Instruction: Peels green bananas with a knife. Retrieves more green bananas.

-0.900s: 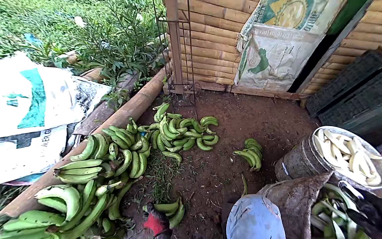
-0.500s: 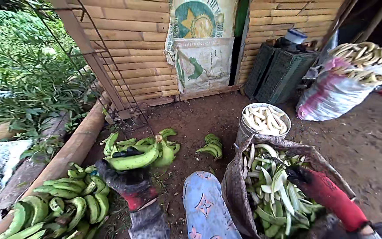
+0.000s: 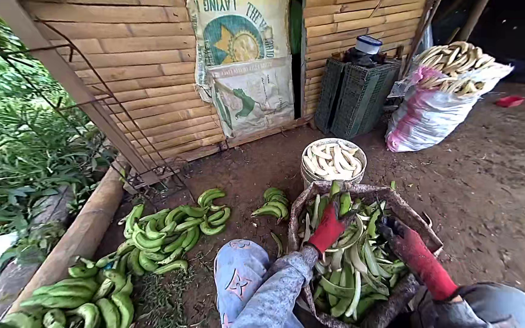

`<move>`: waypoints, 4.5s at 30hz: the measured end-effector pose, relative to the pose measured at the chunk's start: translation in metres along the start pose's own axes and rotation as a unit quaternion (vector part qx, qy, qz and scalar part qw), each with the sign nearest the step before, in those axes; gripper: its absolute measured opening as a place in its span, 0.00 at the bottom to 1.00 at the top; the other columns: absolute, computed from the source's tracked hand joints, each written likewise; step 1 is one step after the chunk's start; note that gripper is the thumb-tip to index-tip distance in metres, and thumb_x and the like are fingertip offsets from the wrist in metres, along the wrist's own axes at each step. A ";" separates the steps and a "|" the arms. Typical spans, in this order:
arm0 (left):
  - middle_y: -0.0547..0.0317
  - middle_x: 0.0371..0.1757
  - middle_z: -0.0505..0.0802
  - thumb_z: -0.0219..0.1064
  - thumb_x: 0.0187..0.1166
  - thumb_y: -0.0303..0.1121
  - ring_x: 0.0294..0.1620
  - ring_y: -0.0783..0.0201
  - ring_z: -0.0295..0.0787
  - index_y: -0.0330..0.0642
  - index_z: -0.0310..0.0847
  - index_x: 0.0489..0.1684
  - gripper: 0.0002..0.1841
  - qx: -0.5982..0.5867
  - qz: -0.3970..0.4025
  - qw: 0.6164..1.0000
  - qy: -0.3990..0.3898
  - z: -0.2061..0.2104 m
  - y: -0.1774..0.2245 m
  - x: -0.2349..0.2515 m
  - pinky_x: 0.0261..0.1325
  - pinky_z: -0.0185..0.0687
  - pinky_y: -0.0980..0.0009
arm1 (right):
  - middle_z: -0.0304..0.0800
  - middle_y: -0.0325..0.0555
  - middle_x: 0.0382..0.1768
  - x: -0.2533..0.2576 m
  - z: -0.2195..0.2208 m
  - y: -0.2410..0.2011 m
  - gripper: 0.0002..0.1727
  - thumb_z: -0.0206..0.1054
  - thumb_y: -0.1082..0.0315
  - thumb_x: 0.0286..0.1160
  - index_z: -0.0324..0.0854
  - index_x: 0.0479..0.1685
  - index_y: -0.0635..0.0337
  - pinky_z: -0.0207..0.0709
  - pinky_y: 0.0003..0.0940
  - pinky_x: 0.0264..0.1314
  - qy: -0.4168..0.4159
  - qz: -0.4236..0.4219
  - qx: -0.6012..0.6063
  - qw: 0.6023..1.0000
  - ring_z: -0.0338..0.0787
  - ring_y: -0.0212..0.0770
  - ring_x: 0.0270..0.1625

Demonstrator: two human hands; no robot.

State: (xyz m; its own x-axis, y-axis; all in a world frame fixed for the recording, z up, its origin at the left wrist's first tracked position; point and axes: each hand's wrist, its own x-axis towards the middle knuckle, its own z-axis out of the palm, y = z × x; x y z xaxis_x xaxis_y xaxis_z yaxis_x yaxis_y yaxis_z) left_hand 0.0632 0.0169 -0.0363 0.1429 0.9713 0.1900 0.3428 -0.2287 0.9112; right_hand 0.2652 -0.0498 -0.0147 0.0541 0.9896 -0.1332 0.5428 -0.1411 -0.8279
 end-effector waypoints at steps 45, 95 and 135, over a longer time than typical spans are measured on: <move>0.34 0.59 0.88 0.72 0.73 0.30 0.66 0.55 0.85 0.18 0.73 0.65 0.27 0.015 0.215 0.976 0.014 0.017 -0.010 -0.028 0.75 0.77 0.64 | 0.85 0.66 0.66 0.028 0.069 -0.006 0.32 0.58 0.54 0.86 0.66 0.80 0.69 0.74 0.61 0.74 -0.157 0.057 -0.239 0.957 0.84 0.63 0.73; 0.55 0.37 0.91 0.30 0.96 0.43 0.36 0.65 0.92 0.37 0.73 0.56 0.26 -0.508 -0.057 0.853 0.101 -0.048 -0.001 -0.004 0.43 0.91 0.70 | 0.91 0.59 0.47 -0.009 0.083 -0.016 0.22 0.70 0.54 0.68 0.88 0.60 0.53 0.86 0.57 0.45 0.107 -0.340 -0.165 0.920 0.93 0.62 0.50; 0.58 0.21 0.85 0.40 0.93 0.37 0.14 0.68 0.82 0.36 0.76 0.62 0.20 -0.306 -0.088 0.948 0.012 -0.034 0.013 -0.032 0.16 0.82 0.73 | 0.92 0.57 0.53 0.036 0.041 -0.013 0.21 0.63 0.58 0.80 0.86 0.64 0.61 0.82 0.54 0.63 0.121 -0.209 -0.059 0.969 0.92 0.54 0.56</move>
State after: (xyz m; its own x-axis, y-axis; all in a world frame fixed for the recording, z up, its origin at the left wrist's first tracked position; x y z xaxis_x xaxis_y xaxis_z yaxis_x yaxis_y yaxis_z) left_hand 0.0311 -0.0150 -0.0181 0.1100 0.9938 0.0169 -0.2448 0.0106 0.9695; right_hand 0.2258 -0.0140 -0.0310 -0.0037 0.9394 0.3429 0.6511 0.2625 -0.7121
